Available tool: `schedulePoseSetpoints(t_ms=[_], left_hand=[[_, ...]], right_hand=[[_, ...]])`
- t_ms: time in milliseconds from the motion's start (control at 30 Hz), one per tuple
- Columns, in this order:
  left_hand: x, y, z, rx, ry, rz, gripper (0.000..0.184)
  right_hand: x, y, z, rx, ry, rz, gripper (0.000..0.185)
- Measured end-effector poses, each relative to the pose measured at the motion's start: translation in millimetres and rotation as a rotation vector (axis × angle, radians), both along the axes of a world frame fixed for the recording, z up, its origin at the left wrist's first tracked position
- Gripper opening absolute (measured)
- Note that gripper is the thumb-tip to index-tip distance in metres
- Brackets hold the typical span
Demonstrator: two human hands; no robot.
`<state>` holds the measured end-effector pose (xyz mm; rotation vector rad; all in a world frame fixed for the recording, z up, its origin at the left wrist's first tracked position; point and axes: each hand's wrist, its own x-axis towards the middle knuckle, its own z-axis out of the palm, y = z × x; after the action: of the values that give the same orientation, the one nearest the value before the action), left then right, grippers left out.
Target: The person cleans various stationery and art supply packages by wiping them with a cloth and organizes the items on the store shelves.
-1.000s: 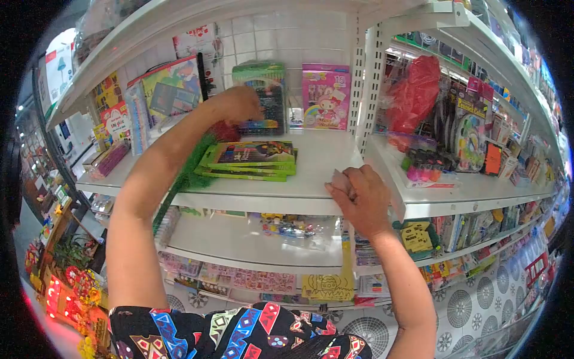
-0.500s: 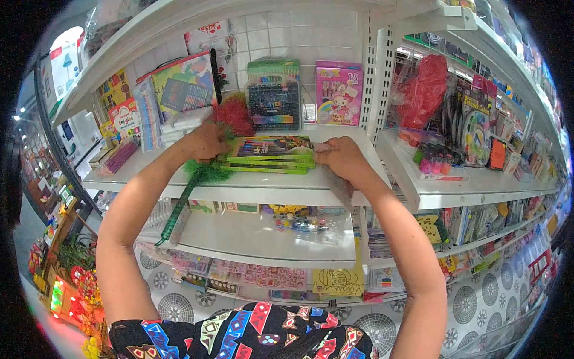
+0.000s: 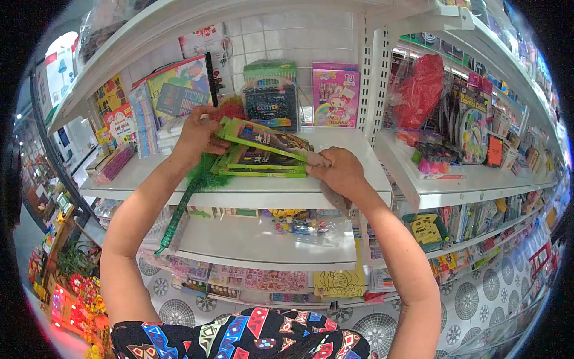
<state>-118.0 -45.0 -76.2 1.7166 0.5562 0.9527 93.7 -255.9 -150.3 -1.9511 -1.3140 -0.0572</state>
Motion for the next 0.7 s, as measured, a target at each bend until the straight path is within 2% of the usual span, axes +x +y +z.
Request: schedulePoseSetpoints(t_ms=[100,200,333,433,467,567,700], left_hand=[[10.6,13.6,-5.5,-0.431,-0.221,-0.230,0.034],[21.4,5.9,-17.9,-0.451,-0.260,-0.282,0.038],[31.3,-14.4,-5.3,-0.285,-0.190,-0.270,0.030],[37.4,-19.5,22.0,-0.059,-0.135,-0.283,0.038],[41.8,-26.2,34.6,0.074,-0.125,-0.290,0.035],[70.6,-36.5,64.6,0.259,-0.119,-0.353,0.035],[141.0,-33.7,85.8,0.321,0.018,-0.399,0.042]], right_hand=[[-1.8,-2.5,-3.6,0.066,-0.044,0.064,0.035],[-0.7,-3.6,-4.9,0.060,-0.100,0.066,0.036],[3.9,-3.2,-10.7,0.138,-0.094,0.105,0.032],[4.3,-6.6,-12.1,0.322,0.171,0.169,0.022],[4.5,-10.4,-12.0,0.333,0.169,0.118,0.021],[6.5,-22.8,-10.3,0.328,0.168,0.018,0.017],[15.6,-26.1,-12.5,0.288,0.202,0.066,0.022]])
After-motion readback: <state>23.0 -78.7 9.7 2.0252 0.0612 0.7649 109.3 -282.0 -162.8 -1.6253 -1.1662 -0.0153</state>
